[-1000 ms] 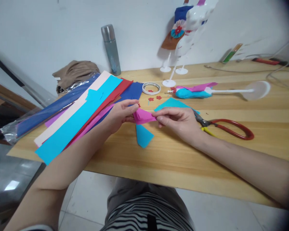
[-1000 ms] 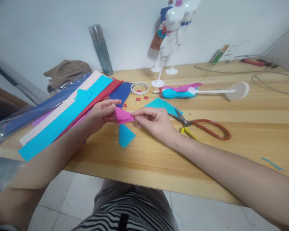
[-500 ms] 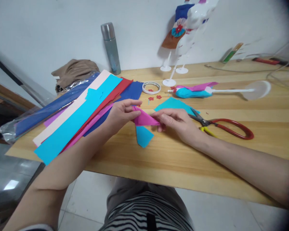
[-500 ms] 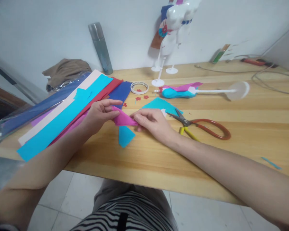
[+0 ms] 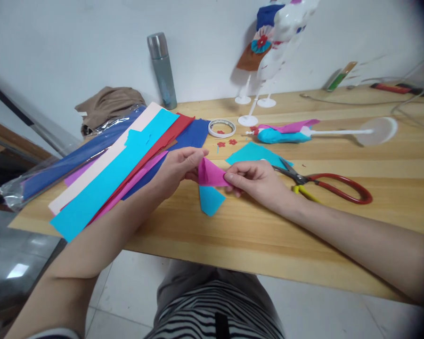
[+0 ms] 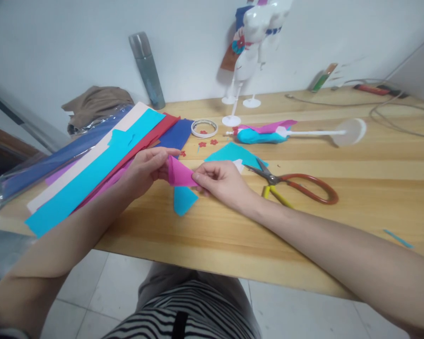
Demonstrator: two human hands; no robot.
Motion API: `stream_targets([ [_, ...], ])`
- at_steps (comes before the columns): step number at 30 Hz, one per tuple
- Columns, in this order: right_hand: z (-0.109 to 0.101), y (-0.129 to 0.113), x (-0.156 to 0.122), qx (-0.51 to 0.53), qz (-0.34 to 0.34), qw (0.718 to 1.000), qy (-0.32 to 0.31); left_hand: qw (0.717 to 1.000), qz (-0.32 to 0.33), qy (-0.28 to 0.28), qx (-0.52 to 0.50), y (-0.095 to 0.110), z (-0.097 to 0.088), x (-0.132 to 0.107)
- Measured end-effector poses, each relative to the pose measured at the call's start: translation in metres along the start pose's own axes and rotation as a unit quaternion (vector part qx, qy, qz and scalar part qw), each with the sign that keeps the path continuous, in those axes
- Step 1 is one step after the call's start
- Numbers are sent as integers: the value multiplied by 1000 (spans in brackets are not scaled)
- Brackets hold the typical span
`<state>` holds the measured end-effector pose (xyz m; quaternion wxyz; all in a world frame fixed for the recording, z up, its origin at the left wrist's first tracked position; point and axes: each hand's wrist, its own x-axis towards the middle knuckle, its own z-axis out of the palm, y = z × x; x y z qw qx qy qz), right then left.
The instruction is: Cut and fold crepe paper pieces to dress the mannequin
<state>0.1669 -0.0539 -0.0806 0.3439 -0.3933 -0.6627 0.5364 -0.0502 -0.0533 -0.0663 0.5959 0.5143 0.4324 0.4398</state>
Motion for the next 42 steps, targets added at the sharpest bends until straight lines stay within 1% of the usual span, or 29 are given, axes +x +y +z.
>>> stream_targets([
  [5,1,2,0,12,-14,1000,-6,999,-26,-13,35,1,2,-2],
  [9,-4,9,0,27,-30,999,-27,999,-25,-23,9,2,3,-2],
  [11,-6,11,-1,26,-49,997,-46,1000,-21,-11,5,2,4,-2],
  [14,-5,9,-2,-27,-78,995,-49,1000,-25,5,15,3,5,-3],
  [17,-1,4,-4,-112,-96,989,-22,999,-27,-3,32,3,8,-5],
  [19,1,3,-4,-134,-107,985,0,999,-26,-7,35,2,9,-5],
  [21,2,3,-3,-106,-100,989,5,999,-26,-8,24,2,10,-6],
  [25,1,5,-1,-13,-50,998,-26,1000,-17,-2,12,4,11,-6],
  [28,0,5,0,4,-38,998,-40,999,-14,-6,42,6,12,-7],
  [30,0,5,0,6,-33,999,-37,998,-23,-6,50,5,13,-7],
  [32,-1,5,0,14,-33,999,-12,999,-35,1,39,3,13,-7],
  [34,-1,6,1,27,-50,997,43,999,-44,15,17,1,12,-7],
  [36,-1,7,1,24,-84,990,107,998,-47,33,-7,0,12,-6],
  [38,-1,8,1,-12,-125,980,156,997,-47,47,-26,-1,11,-5],
  [40,1,11,1,-65,-167,970,165,997,-48,52,-40,-3,11,-5],
  [42,2,12,-1,-116,-196,963,143,996,-48,56,-55,-4,12,-6],
])
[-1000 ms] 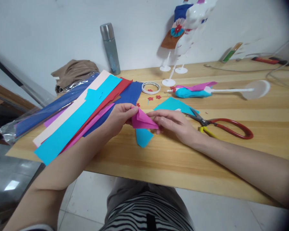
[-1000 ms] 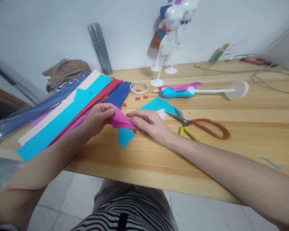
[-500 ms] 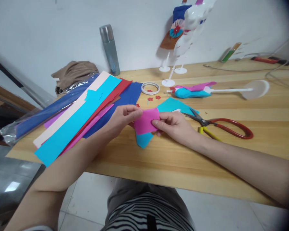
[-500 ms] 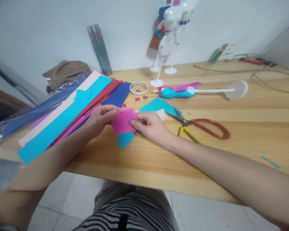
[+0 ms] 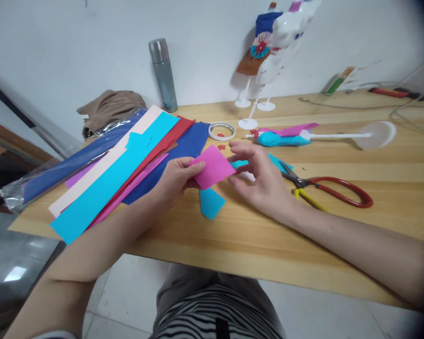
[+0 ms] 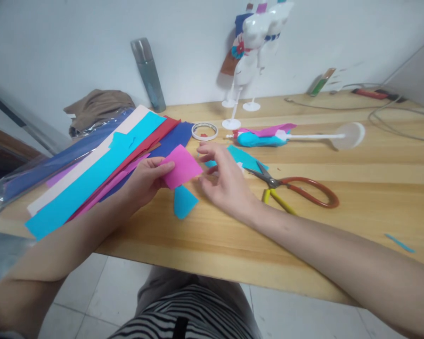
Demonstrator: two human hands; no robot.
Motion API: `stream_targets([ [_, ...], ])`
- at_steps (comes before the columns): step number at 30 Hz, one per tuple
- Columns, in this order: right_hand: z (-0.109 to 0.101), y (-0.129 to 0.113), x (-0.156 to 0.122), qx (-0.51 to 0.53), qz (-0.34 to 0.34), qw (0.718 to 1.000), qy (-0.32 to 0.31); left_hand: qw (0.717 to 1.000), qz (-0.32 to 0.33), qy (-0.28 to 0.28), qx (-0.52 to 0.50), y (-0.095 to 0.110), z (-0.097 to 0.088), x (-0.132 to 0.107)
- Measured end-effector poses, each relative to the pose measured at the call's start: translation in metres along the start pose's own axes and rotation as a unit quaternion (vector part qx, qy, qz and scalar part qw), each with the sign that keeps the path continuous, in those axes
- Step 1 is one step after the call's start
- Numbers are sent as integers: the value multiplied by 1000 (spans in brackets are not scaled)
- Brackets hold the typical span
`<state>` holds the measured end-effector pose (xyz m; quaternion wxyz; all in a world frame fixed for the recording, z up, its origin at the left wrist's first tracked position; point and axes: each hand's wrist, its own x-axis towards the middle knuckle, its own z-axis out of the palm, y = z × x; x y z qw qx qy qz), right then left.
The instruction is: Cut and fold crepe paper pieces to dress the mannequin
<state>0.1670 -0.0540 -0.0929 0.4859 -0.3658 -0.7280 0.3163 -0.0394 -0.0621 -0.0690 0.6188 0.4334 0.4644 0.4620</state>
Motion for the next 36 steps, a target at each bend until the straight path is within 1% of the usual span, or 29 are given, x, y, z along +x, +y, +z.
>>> stream_targets([
  [3,1,-2,-2,-34,-38,998,-36,1000,1,10,-20,-3,4,-3],
  [5,1,-4,-2,-41,-54,997,-43,999,3,17,-28,-4,7,-6],
  [7,1,-7,-1,-36,-52,997,-43,999,1,19,-31,-4,10,-9],
  [9,0,-8,1,-16,-31,999,-36,999,-6,19,-33,-4,11,-11],
  [13,1,-6,4,67,52,996,-39,999,-15,5,-37,-3,10,-11],
  [17,3,-5,6,148,151,976,-55,999,-11,5,-46,-3,9,-9],
  [19,4,-5,6,185,187,963,-52,999,-13,4,-41,-4,8,-8],
  [26,4,-1,7,257,226,939,-28,999,1,-4,-42,-7,8,-7],
  [30,4,-1,7,254,244,936,-16,999,1,-11,-39,-6,8,-7],
  [36,4,0,6,256,249,934,-6,999,8,-14,-28,-6,9,-8],
])
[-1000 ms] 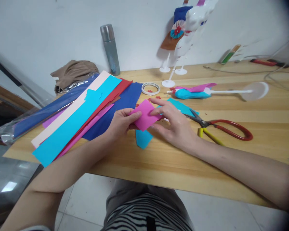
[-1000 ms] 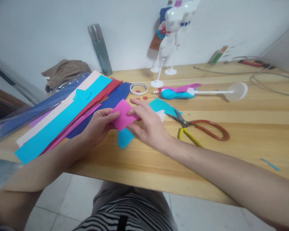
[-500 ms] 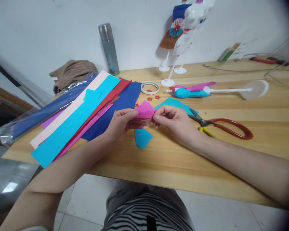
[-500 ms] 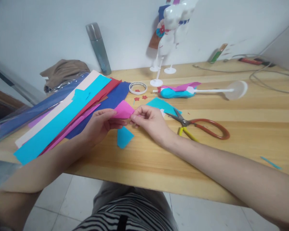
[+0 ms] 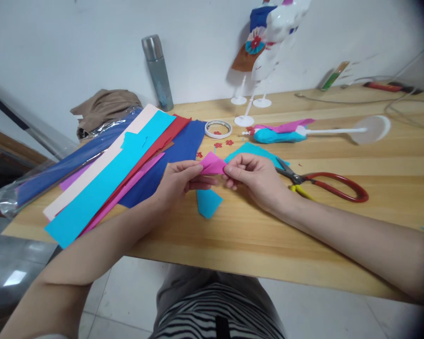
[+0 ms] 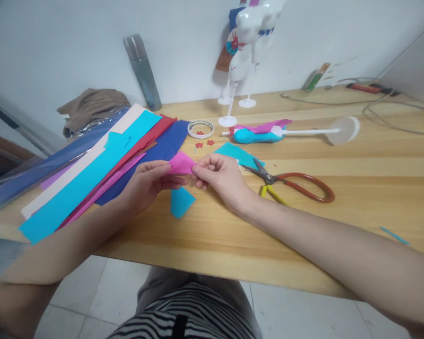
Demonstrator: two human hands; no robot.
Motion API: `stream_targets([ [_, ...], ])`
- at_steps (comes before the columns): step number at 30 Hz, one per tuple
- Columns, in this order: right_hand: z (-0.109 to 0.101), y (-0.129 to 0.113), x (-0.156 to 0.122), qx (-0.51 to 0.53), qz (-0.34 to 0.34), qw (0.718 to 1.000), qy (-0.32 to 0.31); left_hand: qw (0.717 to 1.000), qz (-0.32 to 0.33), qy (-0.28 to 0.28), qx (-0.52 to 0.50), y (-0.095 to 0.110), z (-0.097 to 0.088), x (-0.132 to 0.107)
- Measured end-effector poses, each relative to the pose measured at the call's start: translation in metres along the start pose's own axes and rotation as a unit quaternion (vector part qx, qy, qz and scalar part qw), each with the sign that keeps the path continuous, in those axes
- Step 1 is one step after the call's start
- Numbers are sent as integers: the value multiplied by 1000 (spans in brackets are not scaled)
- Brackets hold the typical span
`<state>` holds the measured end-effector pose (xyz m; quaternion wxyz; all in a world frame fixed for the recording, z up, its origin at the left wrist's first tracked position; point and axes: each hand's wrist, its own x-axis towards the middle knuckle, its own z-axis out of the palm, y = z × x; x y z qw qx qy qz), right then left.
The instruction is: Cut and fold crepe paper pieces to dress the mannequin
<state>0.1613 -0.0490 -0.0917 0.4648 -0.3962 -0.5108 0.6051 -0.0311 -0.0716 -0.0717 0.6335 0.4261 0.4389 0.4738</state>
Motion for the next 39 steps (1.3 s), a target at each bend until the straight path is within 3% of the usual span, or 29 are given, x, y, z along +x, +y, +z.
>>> stream_targets([
  [10,1,0,-1,-52,-35,998,-3,998,1,-49,42,1,0,-1],
  [18,4,-3,-4,-104,-82,991,-20,999,-3,-19,41,-2,-1,1],
  [25,3,0,-4,-90,-66,993,-32,999,-3,4,47,-7,-1,2],
  [34,-2,1,-3,30,-25,999,-22,999,24,34,29,-8,-2,4],
  [39,0,-1,-4,-23,-52,998,-38,999,20,15,47,-7,-1,3],
])
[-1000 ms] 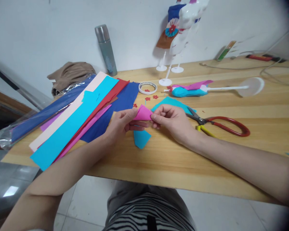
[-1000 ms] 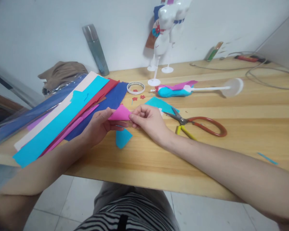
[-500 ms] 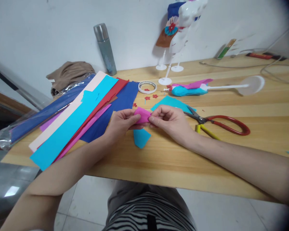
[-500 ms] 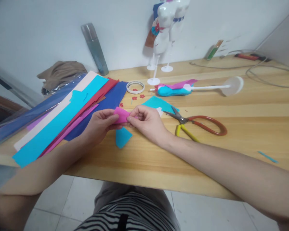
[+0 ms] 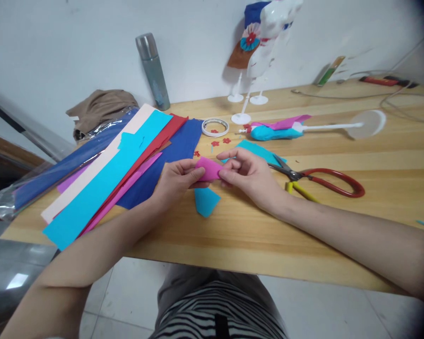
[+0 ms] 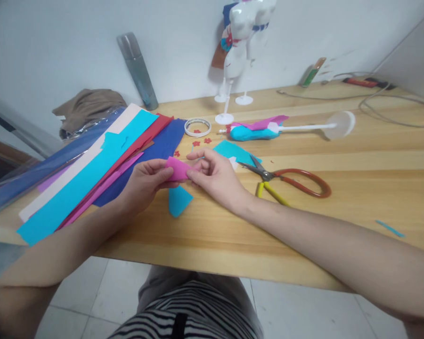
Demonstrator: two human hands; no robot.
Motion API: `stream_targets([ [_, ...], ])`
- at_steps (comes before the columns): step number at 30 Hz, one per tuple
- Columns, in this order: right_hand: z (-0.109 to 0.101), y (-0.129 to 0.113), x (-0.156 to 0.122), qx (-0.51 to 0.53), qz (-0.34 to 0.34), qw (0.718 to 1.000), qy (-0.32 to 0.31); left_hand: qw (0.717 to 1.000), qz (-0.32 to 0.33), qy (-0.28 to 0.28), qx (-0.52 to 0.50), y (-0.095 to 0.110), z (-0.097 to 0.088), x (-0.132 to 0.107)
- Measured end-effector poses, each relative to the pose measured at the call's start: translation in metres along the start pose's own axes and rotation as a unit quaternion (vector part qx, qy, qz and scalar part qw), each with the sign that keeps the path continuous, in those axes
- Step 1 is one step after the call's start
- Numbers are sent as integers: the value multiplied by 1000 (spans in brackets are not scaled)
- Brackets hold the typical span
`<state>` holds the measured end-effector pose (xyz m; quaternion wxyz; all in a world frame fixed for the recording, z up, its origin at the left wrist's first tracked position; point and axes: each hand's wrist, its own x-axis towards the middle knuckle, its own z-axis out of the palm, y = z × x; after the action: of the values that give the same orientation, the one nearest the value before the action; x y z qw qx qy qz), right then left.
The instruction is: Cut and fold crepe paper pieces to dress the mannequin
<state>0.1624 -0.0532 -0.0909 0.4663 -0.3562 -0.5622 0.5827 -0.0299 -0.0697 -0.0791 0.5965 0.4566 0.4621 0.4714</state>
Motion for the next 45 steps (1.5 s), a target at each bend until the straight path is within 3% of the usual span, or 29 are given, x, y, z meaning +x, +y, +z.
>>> stream_targets([
  [13,2,-6,2,-17,-1,1000,6,999,-23,-35,-10,9,-9,7],
  [22,0,-5,4,0,-5,1000,11,991,-62,-108,41,14,-14,10],
  [31,-4,0,4,6,-14,1000,1,986,-103,-132,-20,16,-26,19],
  [33,-7,-1,4,2,-41,999,-2,987,-106,-116,-32,19,-27,19],
  [36,-11,-3,5,-89,-114,989,-17,987,-116,-100,-50,23,-26,17],
  [40,-17,-5,7,-228,-220,946,-73,980,-146,-126,-54,24,-21,12],
  [43,-19,-7,8,-249,-273,925,-90,973,-161,-156,-55,21,-17,8],
  [45,-19,-9,8,-236,-272,928,-100,969,-171,-168,-60,20,-14,5],
])
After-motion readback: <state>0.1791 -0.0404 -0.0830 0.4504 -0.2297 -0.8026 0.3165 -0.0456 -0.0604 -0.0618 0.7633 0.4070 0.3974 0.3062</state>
